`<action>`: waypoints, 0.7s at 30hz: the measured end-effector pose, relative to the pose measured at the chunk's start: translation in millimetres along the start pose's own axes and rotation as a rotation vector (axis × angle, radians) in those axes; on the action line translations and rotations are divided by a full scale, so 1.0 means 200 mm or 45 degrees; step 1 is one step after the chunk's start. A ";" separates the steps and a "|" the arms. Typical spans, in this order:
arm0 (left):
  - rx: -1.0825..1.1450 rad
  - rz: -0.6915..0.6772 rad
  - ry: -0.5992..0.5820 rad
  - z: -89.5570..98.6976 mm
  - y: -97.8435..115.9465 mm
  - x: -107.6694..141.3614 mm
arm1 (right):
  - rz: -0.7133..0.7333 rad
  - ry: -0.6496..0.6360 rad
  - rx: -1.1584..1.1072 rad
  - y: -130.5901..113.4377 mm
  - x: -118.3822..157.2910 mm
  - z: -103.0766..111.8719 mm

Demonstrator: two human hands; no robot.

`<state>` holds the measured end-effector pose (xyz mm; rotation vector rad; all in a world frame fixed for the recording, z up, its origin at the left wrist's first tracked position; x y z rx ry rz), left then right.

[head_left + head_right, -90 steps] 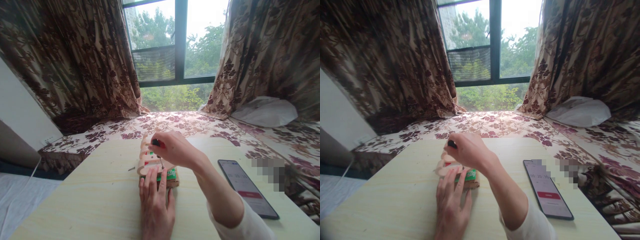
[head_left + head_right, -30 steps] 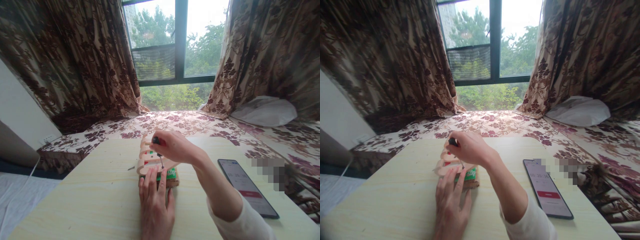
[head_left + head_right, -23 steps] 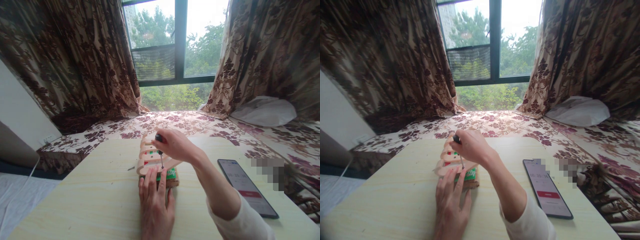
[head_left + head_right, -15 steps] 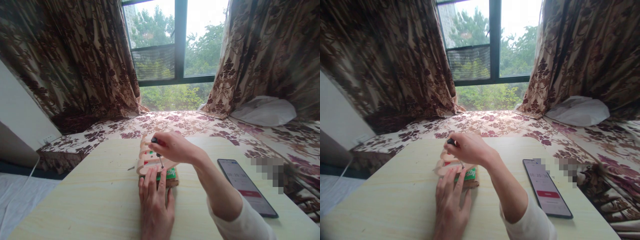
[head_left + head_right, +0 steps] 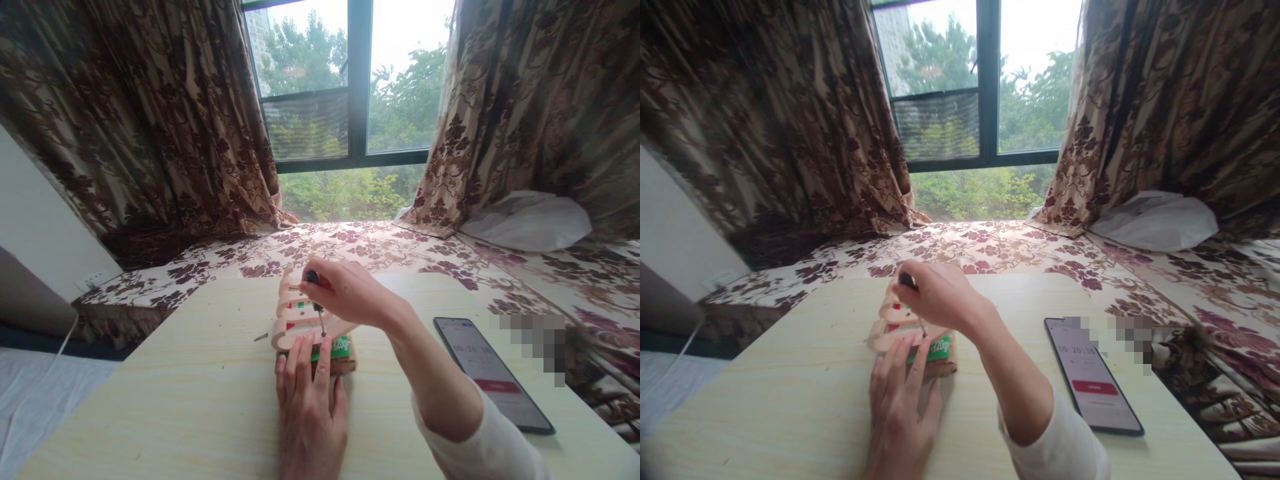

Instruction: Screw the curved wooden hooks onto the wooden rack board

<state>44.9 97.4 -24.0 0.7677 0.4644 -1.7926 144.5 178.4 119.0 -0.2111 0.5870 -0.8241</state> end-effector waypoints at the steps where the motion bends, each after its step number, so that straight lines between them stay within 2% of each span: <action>1: 0.001 0.001 0.001 0.00 0.00 0.00 | 0.011 -0.003 -0.009 0.00 0.00 0.00; 4: -0.007 -0.006 0.004 0.01 0.01 0.00 | -0.034 0.021 0.061 0.01 -0.01 0.00; 10: -0.022 -0.008 -0.009 0.01 0.01 0.00 | -0.242 0.073 0.195 0.06 -0.02 0.00; 12: -0.022 -0.012 -0.006 0.01 0.01 0.00 | -0.222 0.066 0.188 0.04 -0.01 0.01; 17: 0.001 -0.013 0.013 0.01 0.01 -0.01 | 0.004 -0.060 0.025 -0.03 0.02 0.02; 21: -0.005 -0.021 0.014 0.01 0.01 0.00 | -0.046 -0.009 0.083 -0.01 0.00 0.02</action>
Point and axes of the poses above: each hand's wrist, its own x-axis away from the middle knuckle, its own z-axis out of the back of the hand, y = z × x, the point moved 4 cm from there along -x, towards the middle knuckle, and after that the axes turned 7 degrees about -y, right-handed, at the moved point
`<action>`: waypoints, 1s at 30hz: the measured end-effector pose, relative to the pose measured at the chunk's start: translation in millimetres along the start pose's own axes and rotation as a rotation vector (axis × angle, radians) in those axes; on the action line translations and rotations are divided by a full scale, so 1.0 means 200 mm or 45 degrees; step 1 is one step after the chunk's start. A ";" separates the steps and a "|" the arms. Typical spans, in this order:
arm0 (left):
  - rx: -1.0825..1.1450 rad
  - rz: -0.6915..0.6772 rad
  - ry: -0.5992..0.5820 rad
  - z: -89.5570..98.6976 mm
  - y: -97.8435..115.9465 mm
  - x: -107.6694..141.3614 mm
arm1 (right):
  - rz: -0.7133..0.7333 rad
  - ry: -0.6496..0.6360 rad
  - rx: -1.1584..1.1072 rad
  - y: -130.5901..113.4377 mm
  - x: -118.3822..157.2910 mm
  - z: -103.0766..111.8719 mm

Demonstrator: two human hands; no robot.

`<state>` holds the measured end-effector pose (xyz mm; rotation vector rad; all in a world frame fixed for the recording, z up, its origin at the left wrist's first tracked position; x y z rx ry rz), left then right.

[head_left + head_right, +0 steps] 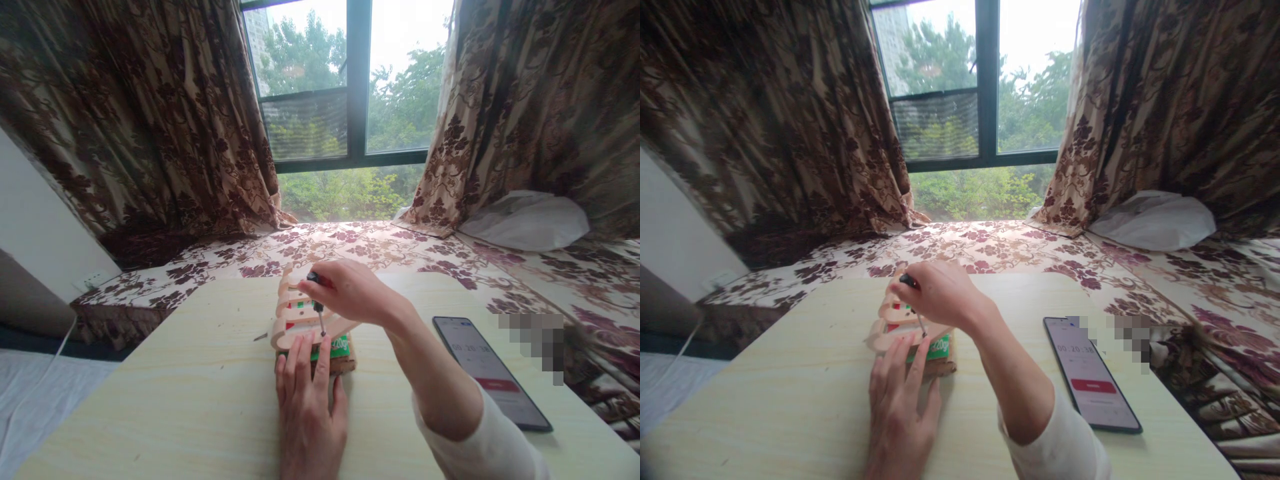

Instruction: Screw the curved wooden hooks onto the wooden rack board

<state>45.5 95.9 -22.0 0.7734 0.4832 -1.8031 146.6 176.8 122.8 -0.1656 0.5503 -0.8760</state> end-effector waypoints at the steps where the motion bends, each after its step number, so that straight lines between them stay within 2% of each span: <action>1: -0.004 -0.002 -0.005 0.00 0.00 0.00 | -0.033 0.028 0.031 0.01 -0.01 0.00; 8: -0.013 0.004 -0.015 -0.01 0.00 0.00 | -0.157 0.102 0.074 0.06 -0.03 -0.03; 18: -0.006 -0.016 -0.014 0.00 0.00 0.00 | -0.100 0.112 0.128 0.03 -0.03 -0.03; 25: 0.016 0.002 0.012 0.00 0.00 0.00 | 0.149 -0.016 0.025 -0.07 0.00 -0.02; 30: 0.100 0.034 0.057 0.02 0.00 0.00 | 0.064 0.071 0.061 -0.01 -0.02 -0.02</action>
Point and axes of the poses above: each hand's wrist, its own x-axis away from the middle knuckle, its own z-axis out of the back of the hand, y = z × x, the point moved 4 cm from there along -x, towards the middle knuckle, and after that the axes turned 7 degrees about -y, right-handed, at the moved point
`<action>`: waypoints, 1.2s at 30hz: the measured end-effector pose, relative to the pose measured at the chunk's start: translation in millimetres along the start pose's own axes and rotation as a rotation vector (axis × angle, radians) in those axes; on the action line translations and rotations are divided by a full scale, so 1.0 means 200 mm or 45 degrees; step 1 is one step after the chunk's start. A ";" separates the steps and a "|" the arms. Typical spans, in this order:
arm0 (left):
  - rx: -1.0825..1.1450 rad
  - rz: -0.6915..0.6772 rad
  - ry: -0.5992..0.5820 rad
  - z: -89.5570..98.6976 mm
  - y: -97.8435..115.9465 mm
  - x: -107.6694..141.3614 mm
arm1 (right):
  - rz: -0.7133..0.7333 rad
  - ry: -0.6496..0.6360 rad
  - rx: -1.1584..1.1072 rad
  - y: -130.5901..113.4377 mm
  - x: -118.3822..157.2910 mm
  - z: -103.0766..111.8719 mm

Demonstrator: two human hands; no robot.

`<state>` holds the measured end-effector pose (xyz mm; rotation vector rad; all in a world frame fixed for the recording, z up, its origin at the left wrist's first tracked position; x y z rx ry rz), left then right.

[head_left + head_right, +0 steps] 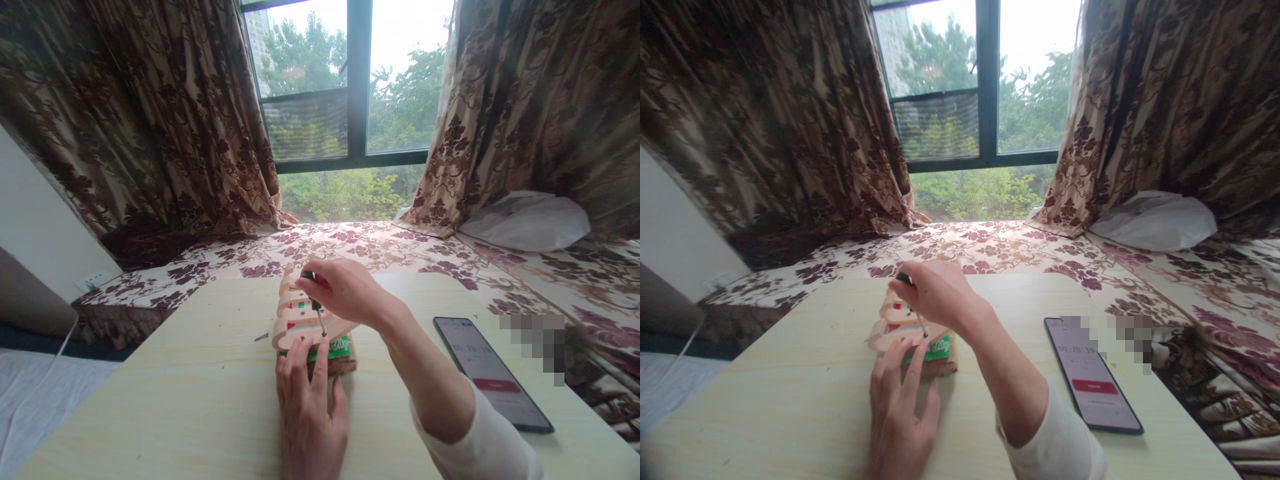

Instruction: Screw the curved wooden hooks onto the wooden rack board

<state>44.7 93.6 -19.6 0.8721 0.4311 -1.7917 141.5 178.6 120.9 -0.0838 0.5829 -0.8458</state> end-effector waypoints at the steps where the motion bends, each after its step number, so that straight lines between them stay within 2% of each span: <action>1: 0.008 -0.002 0.004 0.00 0.00 0.00 | -0.025 0.024 0.019 0.02 -0.01 0.00; 5: 0.007 -0.013 0.006 0.01 0.00 0.00 | -0.094 0.062 0.035 0.04 -0.01 -0.01; 11: 0.032 -0.004 0.008 0.01 0.00 -0.01 | 0.054 0.018 -0.143 0.00 0.00 -0.01; 18: -0.027 -0.034 -0.006 -0.03 -0.04 0.02 | -0.096 0.015 -0.070 0.01 -0.01 0.00; 26: -0.096 -0.080 0.040 -0.06 -0.06 0.03 | 0.047 -0.126 -0.237 -0.05 0.02 0.01; 32: -0.111 -0.074 -0.022 -0.06 -0.06 0.04 | -0.039 0.020 -0.130 0.04 -0.01 -0.01; 36: -0.088 -0.060 -0.014 -0.05 -0.06 0.04 | -0.039 0.034 -0.113 0.03 0.00 0.00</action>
Point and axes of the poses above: each hand's wrist, its own x-axis away from the middle knuckle, its own z-axis out of the back of the hand, y = z × x, the point moved 4 cm from there along -x, towards the middle knuckle, and after that the axes turned 7 degrees about -y, right-handed, at the moved point
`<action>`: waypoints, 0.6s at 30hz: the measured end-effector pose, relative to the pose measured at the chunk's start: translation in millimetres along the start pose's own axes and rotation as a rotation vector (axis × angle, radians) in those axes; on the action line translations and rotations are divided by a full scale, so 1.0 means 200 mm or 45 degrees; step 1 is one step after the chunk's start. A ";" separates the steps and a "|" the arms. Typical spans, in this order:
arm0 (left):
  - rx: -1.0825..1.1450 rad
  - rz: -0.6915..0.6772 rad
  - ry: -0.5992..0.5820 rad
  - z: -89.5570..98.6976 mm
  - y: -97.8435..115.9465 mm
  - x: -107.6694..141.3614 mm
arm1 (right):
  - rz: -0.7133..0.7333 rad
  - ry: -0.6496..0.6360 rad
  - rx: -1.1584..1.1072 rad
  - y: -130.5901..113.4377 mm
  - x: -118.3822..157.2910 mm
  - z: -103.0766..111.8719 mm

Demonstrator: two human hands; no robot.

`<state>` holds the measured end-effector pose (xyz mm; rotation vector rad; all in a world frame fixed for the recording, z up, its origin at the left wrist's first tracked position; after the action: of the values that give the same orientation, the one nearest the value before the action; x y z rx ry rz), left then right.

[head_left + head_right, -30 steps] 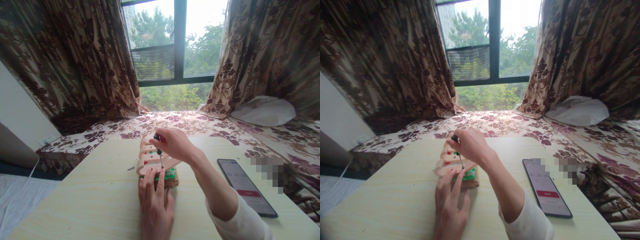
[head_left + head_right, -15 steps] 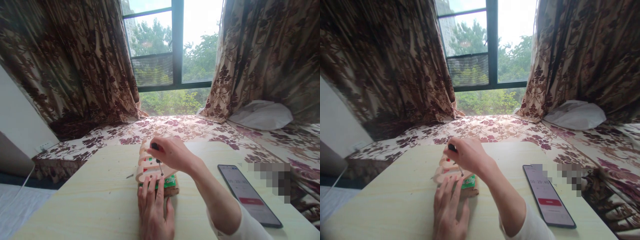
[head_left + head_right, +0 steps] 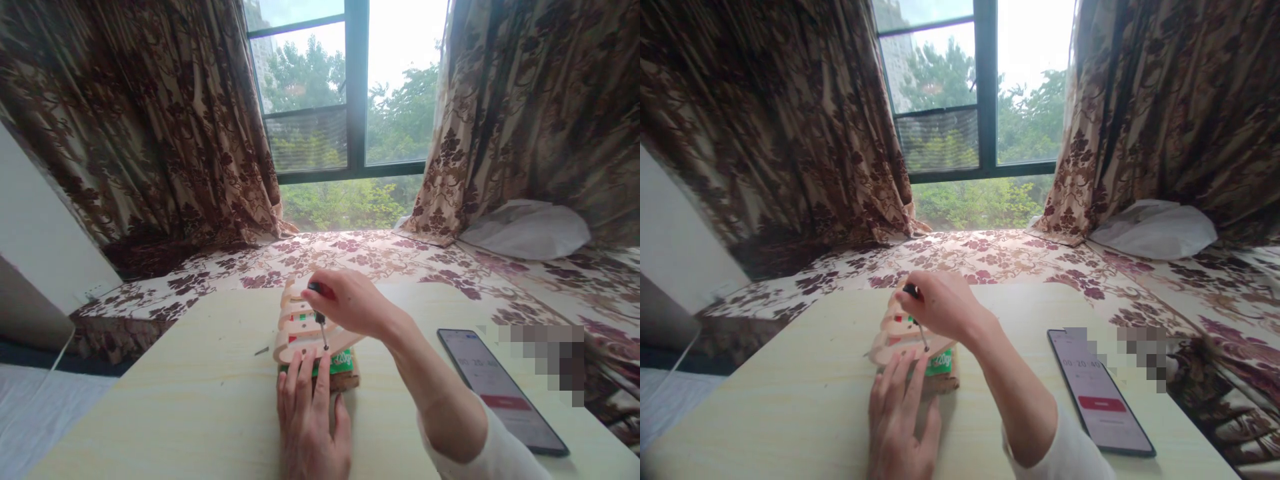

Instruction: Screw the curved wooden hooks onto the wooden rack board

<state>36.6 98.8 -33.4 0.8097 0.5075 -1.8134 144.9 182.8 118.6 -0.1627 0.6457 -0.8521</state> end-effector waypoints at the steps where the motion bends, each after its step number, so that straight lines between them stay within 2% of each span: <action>1: 0.006 0.000 -0.001 0.00 0.00 0.00 | 0.030 -0.009 -0.017 -0.02 0.01 0.00; 5: 0.024 -0.001 -0.017 0.01 0.00 -0.01 | 0.099 -0.092 -0.097 -0.07 0.02 0.01; 13: 0.032 0.010 -0.011 0.01 0.01 -0.02 | -0.095 -0.056 0.030 -0.02 -0.01 0.01; 18: 0.031 0.024 -0.023 0.00 0.01 -0.02 | 0.060 -0.117 -0.065 -0.05 0.01 0.01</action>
<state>39.2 99.5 -30.3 0.8112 0.4651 -1.8108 141.4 174.3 122.7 -0.2306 0.5835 -0.7786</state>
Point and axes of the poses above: each hand's wrist, its own x-axis away from the middle knuckle, its own z-axis out of the back of the hand, y = z × x, the point moved 4 cm from there along -x, towards the middle knuckle, and after that the axes turned 7 degrees about -y, right-handed, at the moved point
